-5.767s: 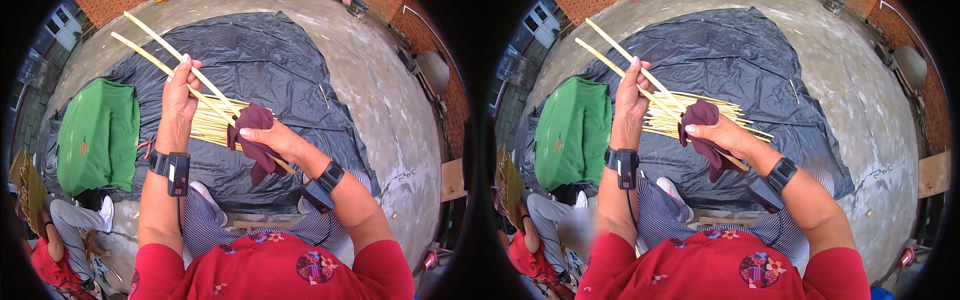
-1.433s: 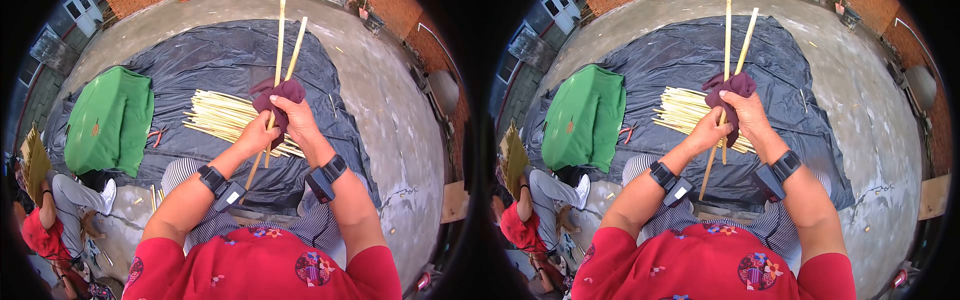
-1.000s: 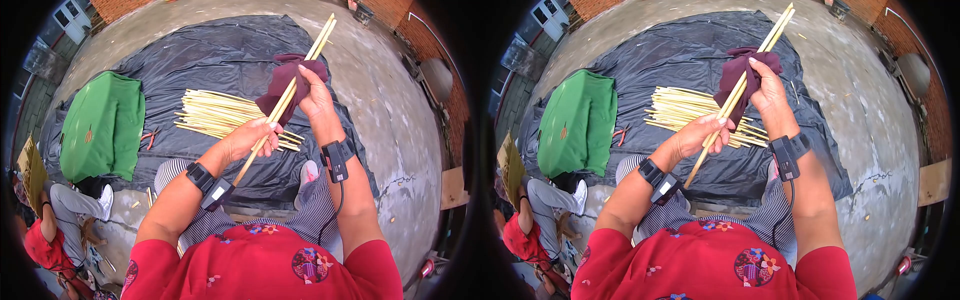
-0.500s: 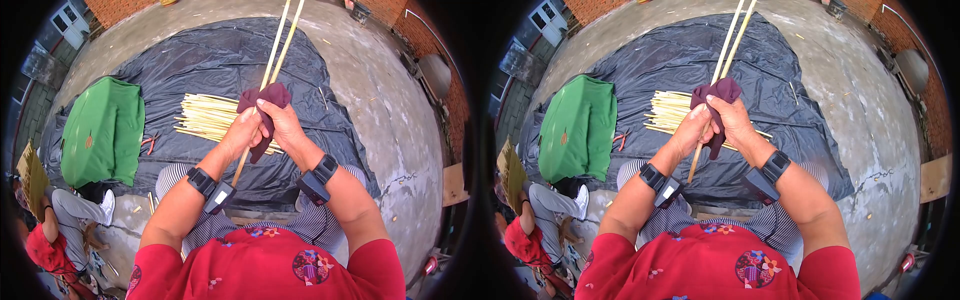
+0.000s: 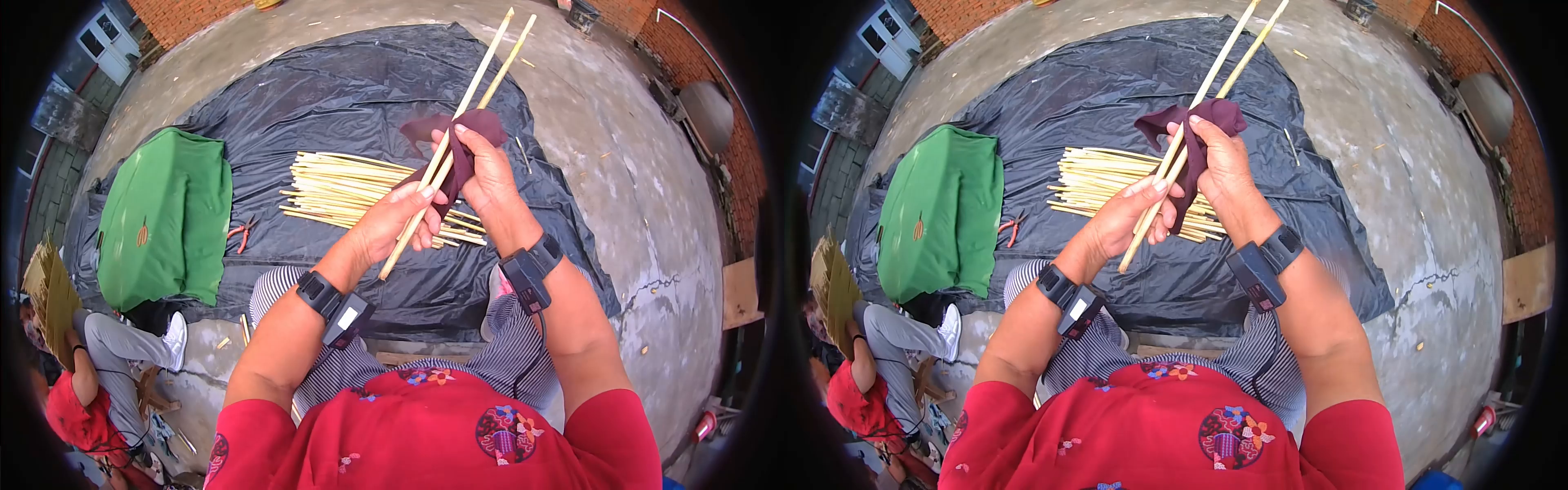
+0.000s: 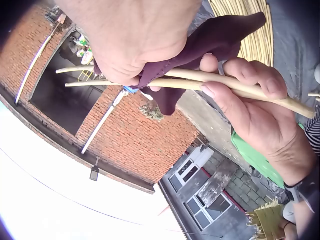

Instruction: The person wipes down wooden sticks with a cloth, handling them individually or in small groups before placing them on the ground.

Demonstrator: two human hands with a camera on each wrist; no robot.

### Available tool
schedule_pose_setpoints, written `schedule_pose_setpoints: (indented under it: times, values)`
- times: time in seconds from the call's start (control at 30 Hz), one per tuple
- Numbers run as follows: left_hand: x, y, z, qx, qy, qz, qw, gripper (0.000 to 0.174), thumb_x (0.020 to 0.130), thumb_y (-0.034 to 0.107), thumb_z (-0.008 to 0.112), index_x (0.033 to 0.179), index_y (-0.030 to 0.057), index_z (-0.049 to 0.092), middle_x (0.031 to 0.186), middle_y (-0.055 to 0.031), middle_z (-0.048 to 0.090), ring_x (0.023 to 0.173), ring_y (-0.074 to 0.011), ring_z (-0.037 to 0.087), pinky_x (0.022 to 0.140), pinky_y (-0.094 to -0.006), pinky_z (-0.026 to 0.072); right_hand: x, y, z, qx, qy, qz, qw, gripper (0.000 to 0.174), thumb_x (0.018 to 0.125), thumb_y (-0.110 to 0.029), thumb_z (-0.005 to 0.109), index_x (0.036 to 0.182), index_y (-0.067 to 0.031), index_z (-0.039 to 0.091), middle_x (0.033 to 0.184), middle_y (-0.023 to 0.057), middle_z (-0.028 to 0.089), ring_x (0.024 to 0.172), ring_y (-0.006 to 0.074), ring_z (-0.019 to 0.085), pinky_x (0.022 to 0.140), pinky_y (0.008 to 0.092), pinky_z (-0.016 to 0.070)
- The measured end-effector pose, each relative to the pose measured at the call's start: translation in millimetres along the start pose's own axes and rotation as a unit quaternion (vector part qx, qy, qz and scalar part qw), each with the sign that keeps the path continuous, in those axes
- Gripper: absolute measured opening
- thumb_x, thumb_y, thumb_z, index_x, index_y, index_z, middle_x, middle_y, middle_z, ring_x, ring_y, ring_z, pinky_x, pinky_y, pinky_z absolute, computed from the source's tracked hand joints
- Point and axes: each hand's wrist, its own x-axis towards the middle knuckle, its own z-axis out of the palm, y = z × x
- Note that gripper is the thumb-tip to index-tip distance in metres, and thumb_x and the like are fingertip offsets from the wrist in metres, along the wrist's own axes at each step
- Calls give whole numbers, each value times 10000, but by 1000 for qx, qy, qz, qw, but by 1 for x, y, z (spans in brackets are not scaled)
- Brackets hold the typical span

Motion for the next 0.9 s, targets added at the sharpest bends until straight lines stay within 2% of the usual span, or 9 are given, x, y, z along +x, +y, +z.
schedule_pose_setpoints:
  times: [0.07, 0.17, 0.23, 0.47, 0.53, 0.6, 0.73, 0.9]
  values:
    - [0, 1, 1, 0, 0, 0, 1000, 319, 973, 352, 459, 1066, 53, 522, 656, -44, 573, 445, -90, 506, 408, -193, 396, 0, 1, -1, 18, 8, -6, 1000, 204, 846, -79, 629, 1010, 21, 559, 935, 177, 649, 825, 263, 650, 753, 392, 556]
    - [-1, 1, 1, 6, 4, 5, 1000, 326, 973, 352, 460, 1072, 47, 520, 629, -35, 548, 420, -79, 460, 396, -191, 366, 5, 0, -8, 14, -19, -3, 1000, 179, 846, -87, 630, 984, 15, 579, 915, 177, 654, 817, 262, 649, 746, 390, 551]
    - [-1, 0, 3, 30, 19, 11, 999, 337, 970, 360, 465, 1073, 44, 520, 609, -28, 527, 414, -73, 436, 391, -192, 350, 10, -3, -11, 19, 0, -19, 1000, 170, 845, -95, 634, 970, 11, 588, 899, 173, 658, 816, 262, 649, 742, 389, 549]
    - [-3, -2, 1, 108, 2, -19, 994, 380, 954, 418, 476, 1042, 52, 525, 595, -15, 495, 438, -94, 457, 419, -232, 378, 0, -2, -3, 6, 50, -17, 999, 141, 827, -81, 659, 926, -7, 591, 874, 135, 657, 794, 240, 669, 703, 362, 564]
    - [-3, -5, 0, 113, 0, -31, 993, 369, 954, 419, 476, 1011, 58, 523, 604, -13, 491, 450, -99, 463, 425, -230, 379, -1, -2, -3, 9, 54, -24, 998, 125, 820, -66, 664, 906, -11, 591, 841, 108, 648, 774, 229, 676, 692, 356, 568]
    - [-6, -3, -2, 122, -2, -47, 991, 337, 963, 401, 463, 956, 67, 503, 615, -9, 474, 466, -106, 467, 431, -227, 381, 0, -1, -7, 16, 50, -28, 998, 121, 818, -63, 665, 899, -14, 589, 837, 106, 646, 771, 231, 676, 691, 359, 568]
    - [-9, 1, -2, 139, -22, -56, 988, 307, 977, 369, 440, 937, 67, 476, 604, -2, 446, 460, -103, 459, 432, -221, 381, 6, -9, -11, 25, 71, -37, 996, 116, 818, -54, 663, 895, -19, 584, 837, 103, 642, 762, 235, 676, 686, 362, 568]
    - [-15, 1, -8, 263, -3, -67, 963, 281, 974, 350, 451, 945, 73, 491, 613, 4, 460, 473, -87, 459, 446, -229, 405, 20, -37, -25, 62, 88, -87, 990, 111, 821, -28, 651, 901, -16, 574, 845, 114, 640, 764, 253, 676, 675, 381, 575]
